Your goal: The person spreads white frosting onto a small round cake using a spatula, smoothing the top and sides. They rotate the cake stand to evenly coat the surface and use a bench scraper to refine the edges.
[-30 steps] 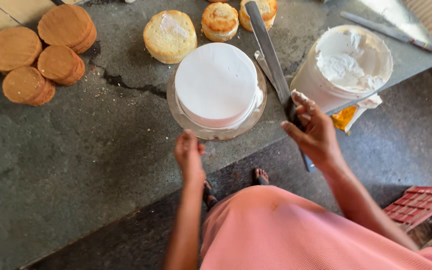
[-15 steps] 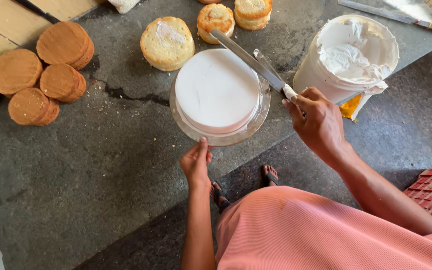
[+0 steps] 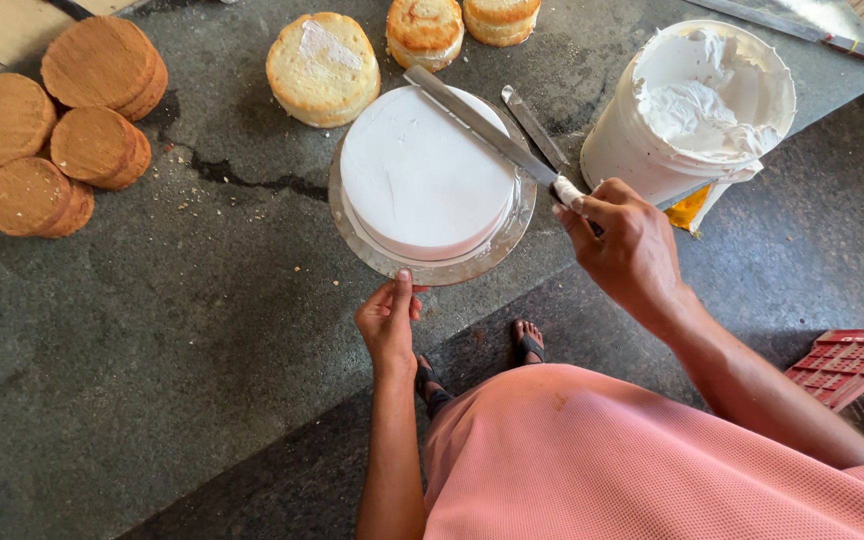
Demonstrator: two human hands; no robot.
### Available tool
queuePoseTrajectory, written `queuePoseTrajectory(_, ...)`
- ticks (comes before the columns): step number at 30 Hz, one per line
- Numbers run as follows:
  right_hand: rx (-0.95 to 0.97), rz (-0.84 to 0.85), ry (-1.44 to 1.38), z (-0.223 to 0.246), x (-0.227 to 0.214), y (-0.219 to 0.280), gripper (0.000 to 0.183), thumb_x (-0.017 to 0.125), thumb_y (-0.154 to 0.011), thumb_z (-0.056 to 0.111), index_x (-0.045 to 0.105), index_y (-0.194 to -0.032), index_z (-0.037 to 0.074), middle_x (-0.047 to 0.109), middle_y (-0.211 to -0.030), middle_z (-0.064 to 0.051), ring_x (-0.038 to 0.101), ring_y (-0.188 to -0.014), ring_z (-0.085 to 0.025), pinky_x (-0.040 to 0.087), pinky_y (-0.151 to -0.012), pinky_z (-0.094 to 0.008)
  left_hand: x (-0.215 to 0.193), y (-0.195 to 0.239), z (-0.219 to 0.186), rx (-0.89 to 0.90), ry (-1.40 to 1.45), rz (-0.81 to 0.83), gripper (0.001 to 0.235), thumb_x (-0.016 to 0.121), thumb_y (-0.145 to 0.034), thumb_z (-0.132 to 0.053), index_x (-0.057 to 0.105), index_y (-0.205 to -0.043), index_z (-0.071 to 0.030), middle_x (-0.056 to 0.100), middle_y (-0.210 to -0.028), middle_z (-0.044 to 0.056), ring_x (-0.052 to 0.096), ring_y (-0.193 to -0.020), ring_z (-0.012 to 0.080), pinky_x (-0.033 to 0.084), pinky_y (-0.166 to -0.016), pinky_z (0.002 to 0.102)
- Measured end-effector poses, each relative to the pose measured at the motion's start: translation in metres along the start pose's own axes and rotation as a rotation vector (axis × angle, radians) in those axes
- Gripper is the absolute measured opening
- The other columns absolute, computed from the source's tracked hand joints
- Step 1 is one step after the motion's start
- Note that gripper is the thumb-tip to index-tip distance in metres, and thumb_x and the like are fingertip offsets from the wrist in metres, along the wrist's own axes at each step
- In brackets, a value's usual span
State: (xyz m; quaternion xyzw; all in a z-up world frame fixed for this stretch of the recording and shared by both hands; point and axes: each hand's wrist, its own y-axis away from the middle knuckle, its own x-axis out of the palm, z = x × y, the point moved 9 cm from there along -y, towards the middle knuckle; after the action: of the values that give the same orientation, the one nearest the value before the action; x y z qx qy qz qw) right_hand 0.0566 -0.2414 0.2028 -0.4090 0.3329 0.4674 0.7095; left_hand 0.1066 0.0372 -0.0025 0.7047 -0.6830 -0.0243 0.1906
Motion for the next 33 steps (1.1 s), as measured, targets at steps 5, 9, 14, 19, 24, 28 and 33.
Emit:
queuePoseTrajectory(5, -0.082, 0.018, -0.007, 0.020, 0.007, 0.006, 0.018, 0.073, -0.097, 0.021, 0.079, -0.102, 0.005, 0.067, -0.090, -0.012, 0.066, -0.070, -0.030, 0.051, -0.062, -0.044, -0.001, -0.002, 0.000, 0.025, 0.020, -0.007, 0.037, 0.075, -0.092, -0.038, 0.078, -0.091, -0.001, 0.076, -0.078, 0.007, 0.056, -0.061, 0.0077, 0.043, -0.054, 0.025)
queuePoseTrajectory(9, -0.140, 0.035, -0.034, 0.040, 0.010, 0.011, 0.016, 0.073, -0.096, 0.020, 0.079, -0.098, 0.005, 0.067, -0.090, -0.011, 0.066, -0.069, -0.030, 0.051, -0.061, -0.044, 0.002, -0.003, 0.003, 0.053, 0.058, -0.005, 0.039, 0.077, -0.091, -0.039, 0.077, -0.092, 0.000, 0.076, -0.080, 0.008, 0.056, -0.061, 0.0077, 0.042, -0.055, 0.025)
queuePoseTrajectory(14, -0.175, 0.106, -0.085, 0.058, 0.019, 0.022, 0.016, 0.074, -0.094, 0.017, 0.080, -0.101, 0.004, 0.067, -0.087, -0.011, 0.065, -0.062, -0.025, 0.050, -0.054, -0.042, 0.003, -0.003, 0.008, 0.031, 0.082, -0.002, 0.038, 0.077, -0.092, -0.038, 0.077, -0.094, 0.000, 0.076, -0.080, 0.007, 0.057, -0.062, 0.0072, 0.042, -0.054, 0.024)
queuePoseTrajectory(19, -0.200, 0.336, -0.327, 0.071, 0.035, 0.046, 0.016, 0.073, -0.092, 0.017, 0.081, -0.100, 0.005, 0.067, -0.081, -0.006, 0.060, -0.057, -0.016, 0.048, -0.046, -0.034, 0.007, 0.001, 0.007, 0.014, 0.126, -0.019, 0.033, 0.074, -0.094, -0.034, 0.077, -0.094, -0.001, 0.076, -0.081, 0.006, 0.054, -0.060, 0.0061, 0.042, -0.053, 0.022)
queuePoseTrajectory(24, 0.061, 0.548, -0.739, 0.046, 0.043, 0.054, 0.018, 0.067, -0.097, 0.014, 0.077, -0.105, 0.002, 0.072, -0.085, -0.005, 0.064, -0.070, -0.008, 0.052, -0.057, -0.025, 0.015, 0.011, 0.004, 0.051, 0.109, -0.048, 0.030, 0.071, -0.098, -0.031, 0.077, -0.094, -0.003, 0.076, -0.084, 0.008, 0.053, -0.059, 0.0062, 0.042, -0.053, 0.022)
queuePoseTrajectory(28, 0.282, 0.399, -0.976, 0.009, 0.023, 0.035, 0.025, 0.059, -0.106, 0.012, 0.068, -0.120, -0.006, 0.076, -0.095, -0.007, 0.063, -0.071, -0.008, 0.054, -0.062, -0.023, 0.044, 0.032, 0.014, -0.041, 0.010, 0.127, 0.024, 0.069, -0.097, -0.029, 0.076, -0.098, -0.006, 0.078, -0.091, 0.006, 0.060, -0.064, 0.0064, 0.049, -0.054, 0.022)
queuePoseTrajectory(33, 0.263, -0.010, -0.952, -0.020, -0.033, 0.012, 0.052, 0.066, -0.100, 0.004, 0.049, -0.148, -0.002, 0.070, -0.091, -0.010, 0.060, -0.064, -0.010, 0.049, -0.054, -0.025, 0.148, 0.085, 0.019, -0.056, -0.202, 0.785, 0.030, 0.064, -0.099, -0.029, 0.075, -0.117, -0.008, 0.079, -0.097, 0.004, 0.070, -0.078, 0.0130, 0.059, -0.068, 0.028)
